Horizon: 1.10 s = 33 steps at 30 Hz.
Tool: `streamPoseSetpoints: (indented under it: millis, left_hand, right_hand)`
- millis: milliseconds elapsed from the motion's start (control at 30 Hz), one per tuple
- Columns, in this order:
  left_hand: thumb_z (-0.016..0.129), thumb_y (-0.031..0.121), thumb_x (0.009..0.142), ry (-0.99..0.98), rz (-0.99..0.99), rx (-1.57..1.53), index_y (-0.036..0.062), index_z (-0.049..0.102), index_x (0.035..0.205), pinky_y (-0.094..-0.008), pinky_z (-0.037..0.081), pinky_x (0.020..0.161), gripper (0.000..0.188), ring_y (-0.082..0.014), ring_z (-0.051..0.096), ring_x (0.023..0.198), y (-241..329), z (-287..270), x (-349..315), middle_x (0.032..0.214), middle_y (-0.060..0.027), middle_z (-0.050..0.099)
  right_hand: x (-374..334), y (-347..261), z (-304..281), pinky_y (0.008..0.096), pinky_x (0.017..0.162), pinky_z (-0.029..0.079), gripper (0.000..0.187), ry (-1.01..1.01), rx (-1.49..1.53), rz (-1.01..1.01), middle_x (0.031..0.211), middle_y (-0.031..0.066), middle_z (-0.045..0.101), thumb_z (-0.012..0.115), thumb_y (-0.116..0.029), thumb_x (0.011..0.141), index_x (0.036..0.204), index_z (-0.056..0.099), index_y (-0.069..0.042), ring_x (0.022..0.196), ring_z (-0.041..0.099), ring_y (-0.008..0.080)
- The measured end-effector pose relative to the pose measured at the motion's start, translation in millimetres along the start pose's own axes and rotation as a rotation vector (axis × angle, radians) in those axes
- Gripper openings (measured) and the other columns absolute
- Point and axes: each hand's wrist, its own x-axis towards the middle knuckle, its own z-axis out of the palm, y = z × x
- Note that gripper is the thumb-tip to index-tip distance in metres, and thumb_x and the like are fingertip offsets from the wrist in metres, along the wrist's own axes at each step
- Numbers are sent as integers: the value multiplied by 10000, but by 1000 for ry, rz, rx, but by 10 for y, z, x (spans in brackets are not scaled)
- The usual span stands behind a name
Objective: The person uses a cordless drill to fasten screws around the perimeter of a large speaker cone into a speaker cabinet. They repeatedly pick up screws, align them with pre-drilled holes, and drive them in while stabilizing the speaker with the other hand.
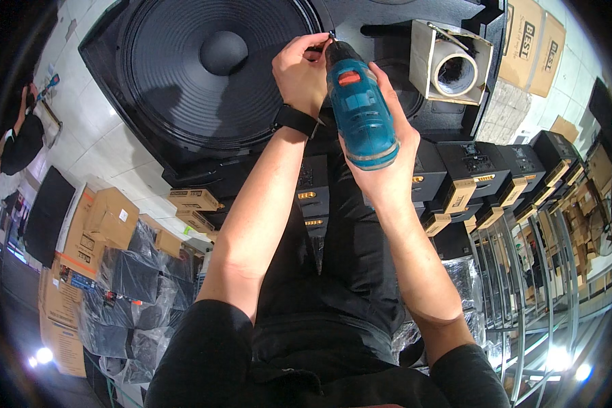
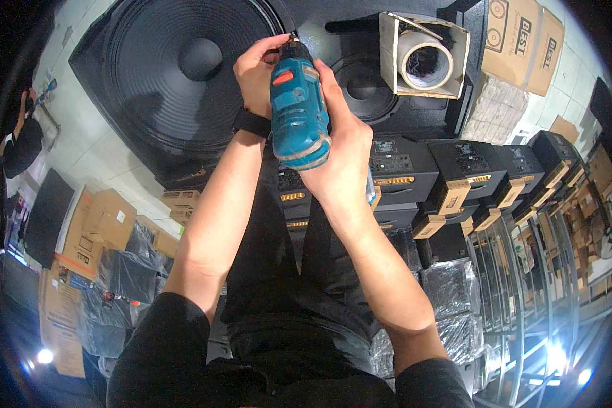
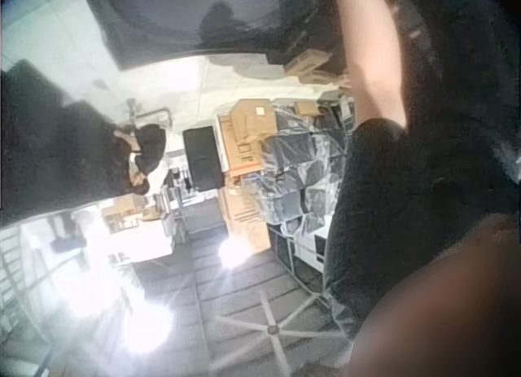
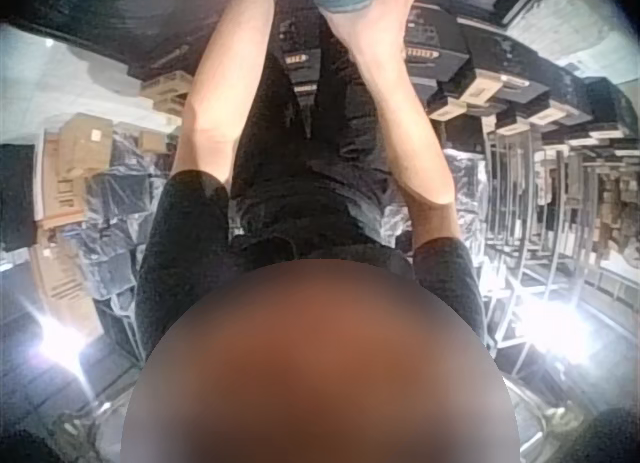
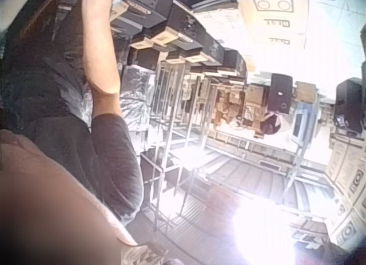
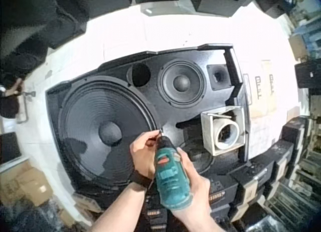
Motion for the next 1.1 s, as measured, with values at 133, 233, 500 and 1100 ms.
streamPoseSetpoints:
  millis: [133,233,500,1100]
  left_hand:
    - [817,48,897,56,-5,-68,23,820,1110,-293,594,717,215,-153,739,775,28,23,-10,968,-98,816]
    - [773,-42,876,-21,-1,10,22,799,1226,-274,619,768,357,-117,743,873,16,-14,-2,1063,-75,820]
    - [779,-48,862,-14,0,-3,20,799,1228,-259,610,759,373,-107,733,857,-22,-14,-7,1059,-70,815]
    - [812,5,854,-24,51,-44,61,823,1065,-307,595,669,219,-210,767,735,125,-101,200,964,-107,802]
  right_hand:
    - [36,-6,-11,411,1116,539,874,2,-4,-14,1352,173,731,833,-45,827,1624,482,-113,1240,720,230]
    - [33,-28,-7,417,1117,539,872,-10,-8,36,1342,176,735,834,-43,823,1620,486,-107,1229,725,230]
    - [26,-62,19,418,1119,537,855,23,-1,8,1335,195,735,823,-19,823,1610,498,-91,1241,724,253]
    - [228,-332,-88,425,1116,538,805,-24,-115,89,1398,210,712,782,38,818,1575,536,-79,1309,698,289]
